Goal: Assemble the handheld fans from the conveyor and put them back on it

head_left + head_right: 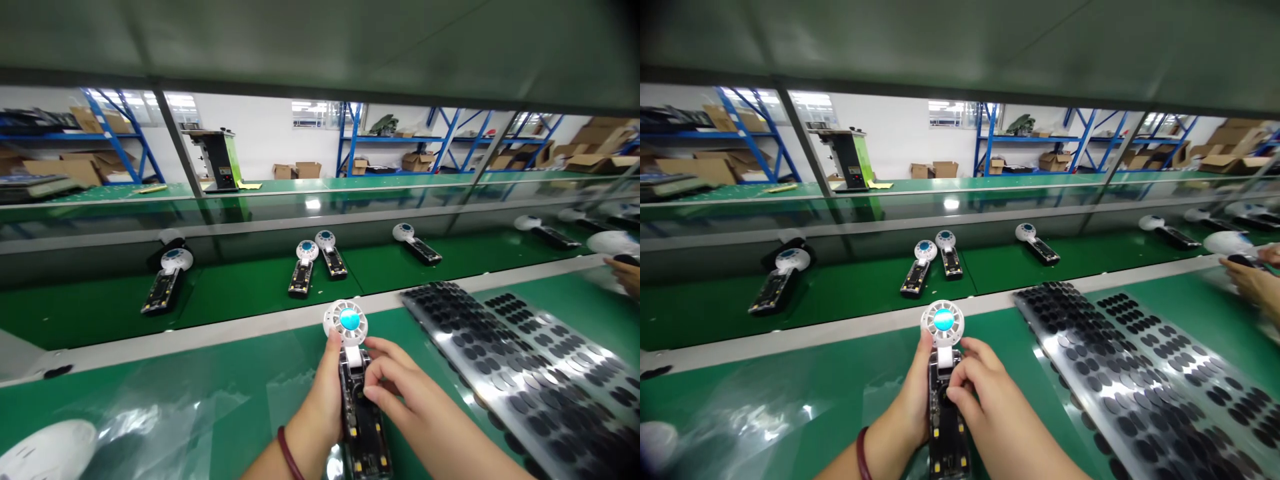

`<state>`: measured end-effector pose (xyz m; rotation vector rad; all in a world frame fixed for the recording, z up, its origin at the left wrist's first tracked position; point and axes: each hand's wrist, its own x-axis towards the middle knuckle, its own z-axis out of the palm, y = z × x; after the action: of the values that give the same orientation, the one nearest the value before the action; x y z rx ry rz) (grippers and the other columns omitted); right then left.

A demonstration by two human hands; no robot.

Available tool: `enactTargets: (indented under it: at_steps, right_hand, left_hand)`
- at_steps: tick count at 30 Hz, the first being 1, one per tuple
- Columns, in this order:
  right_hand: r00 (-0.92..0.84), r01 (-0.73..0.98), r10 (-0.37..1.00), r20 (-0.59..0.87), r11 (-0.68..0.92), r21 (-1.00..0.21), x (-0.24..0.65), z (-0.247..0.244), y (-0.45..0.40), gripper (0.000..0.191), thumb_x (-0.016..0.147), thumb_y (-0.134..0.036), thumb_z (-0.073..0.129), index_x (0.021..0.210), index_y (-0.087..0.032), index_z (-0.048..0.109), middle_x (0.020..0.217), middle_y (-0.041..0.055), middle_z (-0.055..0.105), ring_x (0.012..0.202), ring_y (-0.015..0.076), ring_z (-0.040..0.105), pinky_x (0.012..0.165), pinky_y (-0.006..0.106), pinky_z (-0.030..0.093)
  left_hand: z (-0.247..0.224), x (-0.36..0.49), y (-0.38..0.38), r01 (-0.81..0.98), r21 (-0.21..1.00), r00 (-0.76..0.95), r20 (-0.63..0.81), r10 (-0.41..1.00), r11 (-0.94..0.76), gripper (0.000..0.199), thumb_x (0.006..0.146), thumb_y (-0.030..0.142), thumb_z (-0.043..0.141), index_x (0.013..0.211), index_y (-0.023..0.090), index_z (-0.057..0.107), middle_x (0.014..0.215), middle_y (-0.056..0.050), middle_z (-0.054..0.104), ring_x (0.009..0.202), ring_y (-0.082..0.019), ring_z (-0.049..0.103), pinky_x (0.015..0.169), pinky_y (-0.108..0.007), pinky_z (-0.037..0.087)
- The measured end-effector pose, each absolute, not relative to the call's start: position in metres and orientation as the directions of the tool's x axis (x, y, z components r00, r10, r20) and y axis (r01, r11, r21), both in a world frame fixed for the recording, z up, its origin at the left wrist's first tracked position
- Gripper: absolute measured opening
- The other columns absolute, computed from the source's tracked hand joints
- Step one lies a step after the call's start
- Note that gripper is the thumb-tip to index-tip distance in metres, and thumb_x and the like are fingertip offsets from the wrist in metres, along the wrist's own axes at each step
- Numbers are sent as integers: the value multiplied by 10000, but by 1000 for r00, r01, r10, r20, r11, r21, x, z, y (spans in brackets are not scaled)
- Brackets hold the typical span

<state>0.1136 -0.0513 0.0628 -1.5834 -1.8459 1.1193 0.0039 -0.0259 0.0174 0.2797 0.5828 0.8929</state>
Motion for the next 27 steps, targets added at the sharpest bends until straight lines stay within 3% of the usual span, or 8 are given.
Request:
enactTargets:
  at_steps: [10,19,27]
  right_hand:
    - [-231,643,963,-135,47,-765,112,61,-54,125,776,-195,413,665,-231,457,1247,8,431,1156,174,405,922,306,363]
    - [-222,705,973,-66,114,-701,111,53,-56,125,772,-176,400,678,-236,456,1211,21,475,1128,184,444,856,307,429]
    - [-201,705,976,83,203,-680,109,36,-58,113,769,-183,401,707,-245,473,1151,33,520,1149,195,421,857,330,424]
  left_hand:
    - [21,5,-26,-651,408,416,-514,750,640,556,742,617,367,622,125,597,466,-47,585,486,-161,562,508,-247,386]
    - [22,5,-27,-715,354,376,-533,758,603,505,760,561,415,623,111,599,547,-29,584,508,-116,536,559,-230,389]
    - [13,3,-26,-705,357,448,-446,775,613,518,668,618,494,555,119,577,458,-8,519,447,-107,483,454,-211,312]
